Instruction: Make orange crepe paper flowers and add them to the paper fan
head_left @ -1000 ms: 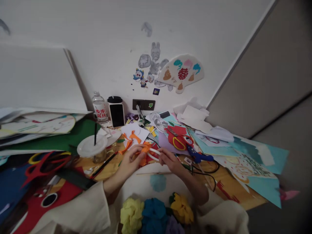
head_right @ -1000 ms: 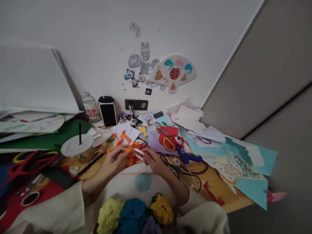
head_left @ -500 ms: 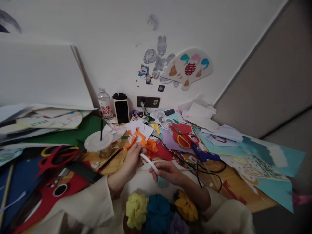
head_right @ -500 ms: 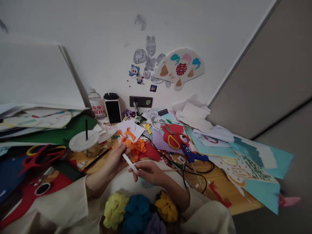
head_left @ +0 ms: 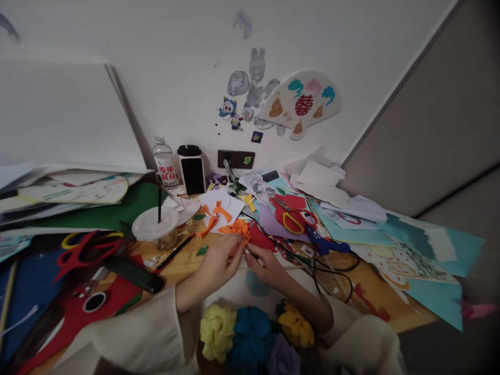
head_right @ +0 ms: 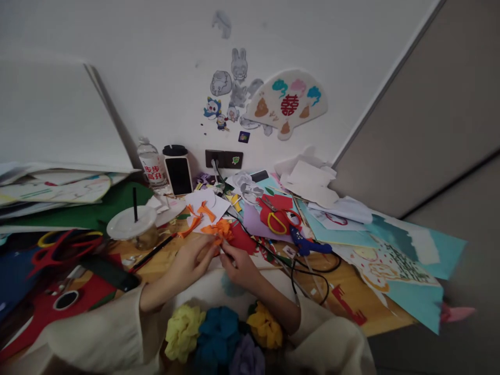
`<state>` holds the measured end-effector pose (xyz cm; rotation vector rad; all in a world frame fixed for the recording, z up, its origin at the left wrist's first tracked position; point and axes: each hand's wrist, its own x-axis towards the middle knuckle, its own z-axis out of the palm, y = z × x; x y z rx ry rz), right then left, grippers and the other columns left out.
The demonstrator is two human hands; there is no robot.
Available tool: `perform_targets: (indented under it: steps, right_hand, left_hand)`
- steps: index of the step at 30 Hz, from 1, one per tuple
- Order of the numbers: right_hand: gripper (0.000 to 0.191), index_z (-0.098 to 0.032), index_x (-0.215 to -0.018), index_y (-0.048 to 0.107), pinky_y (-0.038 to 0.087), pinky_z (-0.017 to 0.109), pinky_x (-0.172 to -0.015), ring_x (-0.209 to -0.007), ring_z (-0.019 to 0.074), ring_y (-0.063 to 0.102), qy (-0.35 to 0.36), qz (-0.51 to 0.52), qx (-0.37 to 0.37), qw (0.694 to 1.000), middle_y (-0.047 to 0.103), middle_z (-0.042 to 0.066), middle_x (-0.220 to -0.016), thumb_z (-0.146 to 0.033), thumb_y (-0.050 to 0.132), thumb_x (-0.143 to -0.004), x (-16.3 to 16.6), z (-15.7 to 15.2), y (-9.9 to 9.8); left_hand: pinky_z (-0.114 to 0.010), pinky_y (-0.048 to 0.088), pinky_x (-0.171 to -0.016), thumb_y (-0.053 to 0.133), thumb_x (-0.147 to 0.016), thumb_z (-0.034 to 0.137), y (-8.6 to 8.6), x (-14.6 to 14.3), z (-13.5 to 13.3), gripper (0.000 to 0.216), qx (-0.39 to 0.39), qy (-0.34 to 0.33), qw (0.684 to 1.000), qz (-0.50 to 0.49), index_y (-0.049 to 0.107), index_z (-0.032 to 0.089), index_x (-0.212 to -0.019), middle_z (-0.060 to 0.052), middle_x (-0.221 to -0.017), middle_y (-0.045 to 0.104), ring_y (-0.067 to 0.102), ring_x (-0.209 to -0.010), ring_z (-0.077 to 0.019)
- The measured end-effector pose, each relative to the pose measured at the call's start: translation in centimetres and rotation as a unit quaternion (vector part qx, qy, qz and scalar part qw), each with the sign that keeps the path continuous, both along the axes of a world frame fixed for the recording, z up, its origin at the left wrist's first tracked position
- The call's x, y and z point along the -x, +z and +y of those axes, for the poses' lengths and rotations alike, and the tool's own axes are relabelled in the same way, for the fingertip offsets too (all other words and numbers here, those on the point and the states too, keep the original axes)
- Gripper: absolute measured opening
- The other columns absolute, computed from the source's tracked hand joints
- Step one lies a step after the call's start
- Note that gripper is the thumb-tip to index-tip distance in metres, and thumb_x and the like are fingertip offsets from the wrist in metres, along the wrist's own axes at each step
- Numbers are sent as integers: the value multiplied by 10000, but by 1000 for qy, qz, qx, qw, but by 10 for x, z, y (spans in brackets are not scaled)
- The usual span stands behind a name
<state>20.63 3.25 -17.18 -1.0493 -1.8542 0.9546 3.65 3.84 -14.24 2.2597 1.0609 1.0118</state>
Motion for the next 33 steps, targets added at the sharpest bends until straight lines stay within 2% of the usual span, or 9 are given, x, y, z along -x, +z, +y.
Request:
perform_targets:
  steps: [6,11,15,18,21,23,27,30,33]
  right_hand:
    - [245,-177,-1057,606,410,224,-534,-630,141,576,-29,-49,-30,998,645,17,-711,-290,458,-898,-5,2,4]
    - [352,-176,-1212,530,506,302,-677,-806,201,664,-50,-61,-56,995,716,75,-910,-263,490,-874,-9,2,4]
    - [340,-190,-1210,521,509,341,-850,-994,207,651,-56,-57,-79,994,647,104,-1160,-250,492,-877,-16,6,15]
    - [315,-200,-1204,516,499,321,-884,-1038,191,635,-61,-54,-100,992,615,92,-1217,-253,476,-896,-21,12,38]
    - [255,-206,-1126,582,518,286,-781,-963,191,655,-96,-93,-145,980,671,71,-1105,-280,501,-896,-26,17,74]
    - [201,-208,-1050,618,508,264,-748,-899,174,663,-110,-99,-188,971,696,47,-1023,-266,497,-901,-28,17,101]
    - [162,-219,-967,652,489,272,-774,-841,171,657,-136,-137,-237,952,707,20,-906,-279,518,-899,-27,8,144]
    - [121,-221,-903,659,487,280,-757,-851,180,633,-159,-134,-279,937,680,35,-906,-273,551,-882,-24,-1,157]
    - [66,-215,-846,650,481,301,-790,-908,191,611,-154,-129,-308,930,652,50,-960,-233,587,-854,-22,-10,159]
  left_hand:
    - [-332,427,-827,401,-920,238,-2,1,3,201,-15,-9,1000,19,578,189,-1002,-101,-986,622,571,-933,-222]
    - [-327,428,-814,413,-911,233,2,2,4,190,-13,-6,1000,18,591,185,-958,-94,-946,625,572,-896,-218]
    - [-312,432,-832,440,-899,232,11,-2,4,197,-14,-10,1000,-20,601,184,-1002,-90,-989,645,585,-932,-215]
    - [-289,438,-789,457,-895,256,28,-7,7,184,-5,5,998,-66,615,176,-947,-69,-929,657,593,-868,-195]
    - [-249,439,-701,486,-883,293,54,-11,12,184,44,1,987,-156,616,169,-839,-27,-807,649,582,-756,-158]
    - [-235,440,-658,539,-849,330,72,-12,15,189,77,-5,969,-234,604,164,-786,-11,-745,631,572,-712,-147]
    - [-258,466,-720,631,-768,345,104,-14,16,184,115,-2,931,-348,614,162,-761,-15,-772,663,607,-776,-169]
    - [-265,470,-743,648,-760,315,114,-17,10,153,135,-3,919,-370,640,164,-774,-13,-781,669,619,-792,-172]
    - [-261,473,-745,678,-743,298,115,-19,5,146,143,-12,917,-373,662,156,-774,-29,-828,663,611,-810,-170]
